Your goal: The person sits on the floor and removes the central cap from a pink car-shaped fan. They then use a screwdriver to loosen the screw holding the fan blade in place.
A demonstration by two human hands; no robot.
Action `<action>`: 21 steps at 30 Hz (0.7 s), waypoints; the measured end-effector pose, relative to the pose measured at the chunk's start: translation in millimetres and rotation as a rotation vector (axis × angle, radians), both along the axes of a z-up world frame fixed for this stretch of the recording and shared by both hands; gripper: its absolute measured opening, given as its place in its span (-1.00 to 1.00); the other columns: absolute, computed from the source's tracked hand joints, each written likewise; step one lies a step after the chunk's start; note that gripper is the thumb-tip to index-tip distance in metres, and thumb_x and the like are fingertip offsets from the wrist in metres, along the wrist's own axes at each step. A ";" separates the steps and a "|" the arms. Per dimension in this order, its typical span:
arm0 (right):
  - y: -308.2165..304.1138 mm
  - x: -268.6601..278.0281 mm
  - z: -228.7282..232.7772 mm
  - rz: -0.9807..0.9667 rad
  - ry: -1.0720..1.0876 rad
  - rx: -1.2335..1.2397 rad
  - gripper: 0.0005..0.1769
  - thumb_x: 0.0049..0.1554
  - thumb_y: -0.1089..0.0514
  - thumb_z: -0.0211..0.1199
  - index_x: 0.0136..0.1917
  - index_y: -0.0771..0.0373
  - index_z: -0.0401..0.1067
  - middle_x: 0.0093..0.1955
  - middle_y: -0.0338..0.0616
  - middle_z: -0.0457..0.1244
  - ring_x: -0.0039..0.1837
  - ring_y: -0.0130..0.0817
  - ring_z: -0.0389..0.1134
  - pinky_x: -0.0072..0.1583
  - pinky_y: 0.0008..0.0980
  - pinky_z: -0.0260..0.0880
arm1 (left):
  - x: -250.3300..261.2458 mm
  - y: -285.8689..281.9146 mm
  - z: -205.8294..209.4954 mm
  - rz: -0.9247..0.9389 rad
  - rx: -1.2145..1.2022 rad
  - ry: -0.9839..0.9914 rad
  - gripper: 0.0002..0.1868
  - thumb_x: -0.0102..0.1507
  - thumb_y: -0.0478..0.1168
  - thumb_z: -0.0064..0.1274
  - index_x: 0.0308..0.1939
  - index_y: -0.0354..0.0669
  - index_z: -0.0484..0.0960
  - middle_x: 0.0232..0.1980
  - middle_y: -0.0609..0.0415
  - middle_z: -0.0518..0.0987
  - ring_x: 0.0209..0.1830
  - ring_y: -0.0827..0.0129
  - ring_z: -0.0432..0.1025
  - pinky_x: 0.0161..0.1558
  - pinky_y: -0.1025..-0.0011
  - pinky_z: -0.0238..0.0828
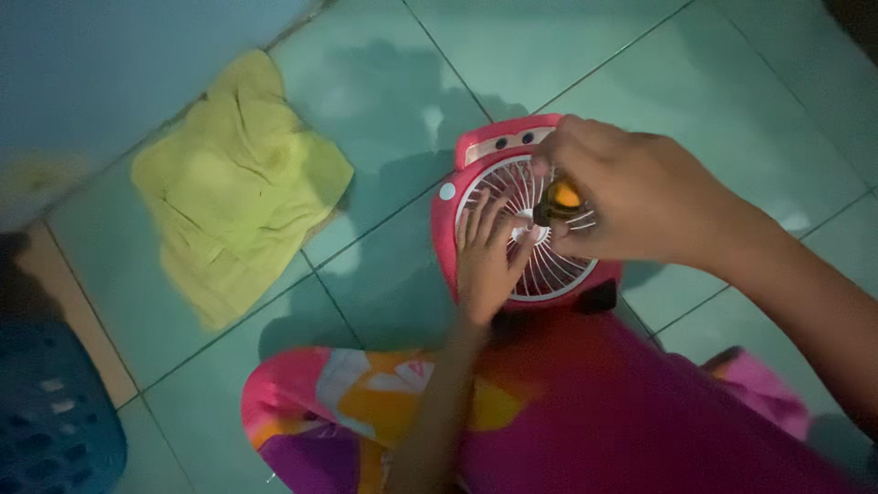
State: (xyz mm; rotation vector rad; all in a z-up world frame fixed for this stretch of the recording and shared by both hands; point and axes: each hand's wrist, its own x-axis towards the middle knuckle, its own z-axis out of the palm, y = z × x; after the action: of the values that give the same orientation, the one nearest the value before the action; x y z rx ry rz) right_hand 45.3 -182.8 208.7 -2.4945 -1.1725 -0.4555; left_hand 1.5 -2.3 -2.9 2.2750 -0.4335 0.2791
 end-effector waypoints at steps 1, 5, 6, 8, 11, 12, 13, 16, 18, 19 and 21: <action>3.9 0.0 0.2 -0.046 -0.015 -0.078 -0.40 0.03 -0.26 0.26 0.08 0.28 0.33 -0.09 -0.05 0.36 -0.19 -0.23 0.42 -0.24 -0.33 0.40 | 1.3 0.1 -0.9 -0.005 0.031 0.001 -0.70 0.37 0.03 0.09 0.06 -0.03 0.64 0.51 0.02 0.39 0.62 0.01 0.13 0.59 -0.09 -0.09; 14.1 2.5 6.1 -0.378 0.271 -0.650 -0.30 0.21 -0.47 0.04 0.21 0.17 0.37 -0.18 -0.14 0.39 -0.18 -0.33 0.49 -0.21 -0.37 0.45 | 1.5 -1.3 -0.3 -0.007 0.022 0.034 -0.68 0.37 0.04 0.08 0.06 -0.03 0.65 0.49 0.00 0.39 0.62 -0.01 0.12 0.56 -0.10 -0.09; 14.4 3.8 7.9 -0.498 0.433 -0.853 -0.27 0.27 -0.53 -0.04 0.28 0.10 0.37 -0.23 -0.19 0.40 -0.19 -0.37 0.51 -0.18 -0.38 0.47 | -0.3 -1.4 0.3 -0.001 -0.012 0.051 -0.71 0.37 0.05 0.08 0.03 0.01 0.66 0.48 0.01 0.40 0.62 0.00 0.13 0.56 -0.09 -0.07; 12.1 6.5 10.7 -0.446 0.422 -0.842 -0.34 0.28 -0.47 -0.05 0.24 0.07 0.41 -0.26 -0.18 0.43 -0.22 -0.34 0.50 -0.19 -0.36 0.47 | -1.3 -1.3 1.2 -0.008 -0.018 0.040 -0.70 0.37 0.06 0.07 0.03 0.00 0.65 0.50 0.02 0.41 0.63 -0.01 0.13 0.57 -0.09 -0.06; 7.9 5.6 12.5 -0.145 0.104 -0.321 -0.44 0.19 -0.30 0.08 0.13 0.21 0.41 -0.25 -0.07 0.39 -0.26 -0.19 0.45 -0.28 -0.29 0.40 | 0.0 -1.2 2.4 -0.009 -0.015 0.052 -0.70 0.36 0.06 0.08 0.03 0.00 0.65 0.49 0.01 0.41 0.62 -0.01 0.13 0.57 -0.09 -0.06; 7.1 3.9 12.2 -0.010 -0.052 -0.061 -0.47 0.15 -0.23 0.15 0.08 0.28 0.41 -0.24 -0.01 0.36 -0.28 -0.12 0.43 -0.32 -0.27 0.37 | 0.7 -1.0 2.3 -0.007 -0.011 0.060 -0.70 0.36 0.06 0.09 0.03 0.00 0.66 0.48 0.01 0.40 0.62 -0.01 0.13 0.56 -0.10 -0.06; 7.6 1.8 11.2 -0.031 -0.048 -0.071 -0.41 0.16 -0.26 0.14 0.11 0.32 0.40 -0.23 0.02 0.35 -0.28 -0.11 0.42 -0.32 -0.27 0.37 | 1.1 -0.3 2.2 -0.014 -0.007 0.057 -0.70 0.36 0.05 0.09 0.04 0.00 0.65 0.48 0.00 0.39 0.61 -0.03 0.12 0.55 -0.11 -0.08; 11.1 -3.6 11.3 -0.226 0.127 -0.330 -0.33 0.22 -0.36 0.06 0.22 0.28 0.36 -0.22 -0.01 0.37 -0.24 -0.14 0.44 -0.27 -0.29 0.40 | 1.5 1.0 3.4 -0.027 -0.011 0.044 -0.70 0.37 0.03 0.09 0.06 -0.02 0.65 0.50 -0.03 0.38 0.61 -0.05 0.11 0.54 -0.12 -0.09; 11.5 -5.7 12.3 -0.554 0.464 -0.789 -0.36 0.28 -0.44 -0.02 0.33 0.05 0.33 -0.25 -0.20 0.44 -0.17 -0.25 0.50 -0.17 -0.32 0.47 | -0.2 1.4 4.5 -0.026 -0.024 0.036 -0.71 0.38 0.02 0.08 0.06 -0.02 0.65 0.51 -0.01 0.39 0.62 -0.03 0.12 0.56 -0.09 -0.07; 11.0 -6.5 12.6 -0.548 0.452 -0.828 -0.41 0.32 -0.41 -0.05 0.31 0.04 0.33 -0.21 -0.22 0.43 -0.15 -0.29 0.49 -0.13 -0.33 0.48 | -2.0 1.0 5.3 -0.023 -0.036 0.039 -0.72 0.37 0.02 0.08 0.05 -0.01 0.65 0.51 0.00 0.39 0.62 -0.02 0.13 0.56 -0.09 -0.07; 9.0 -6.3 12.9 -0.534 0.420 -0.901 -0.51 0.39 -0.34 -0.10 0.26 0.02 0.34 -0.13 -0.26 0.40 -0.09 -0.36 0.48 -0.06 -0.36 0.50 | -3.2 1.5 6.9 -0.013 -0.057 0.040 -0.72 0.37 0.02 0.08 0.03 -0.01 0.65 0.51 0.02 0.41 0.62 0.01 0.14 0.57 -0.09 -0.08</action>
State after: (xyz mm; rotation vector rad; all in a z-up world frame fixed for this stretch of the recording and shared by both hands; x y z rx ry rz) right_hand 39.0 -173.8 221.6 -3.4164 -0.5769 0.6164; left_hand -1.7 -0.8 4.0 2.2174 -0.4146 0.2358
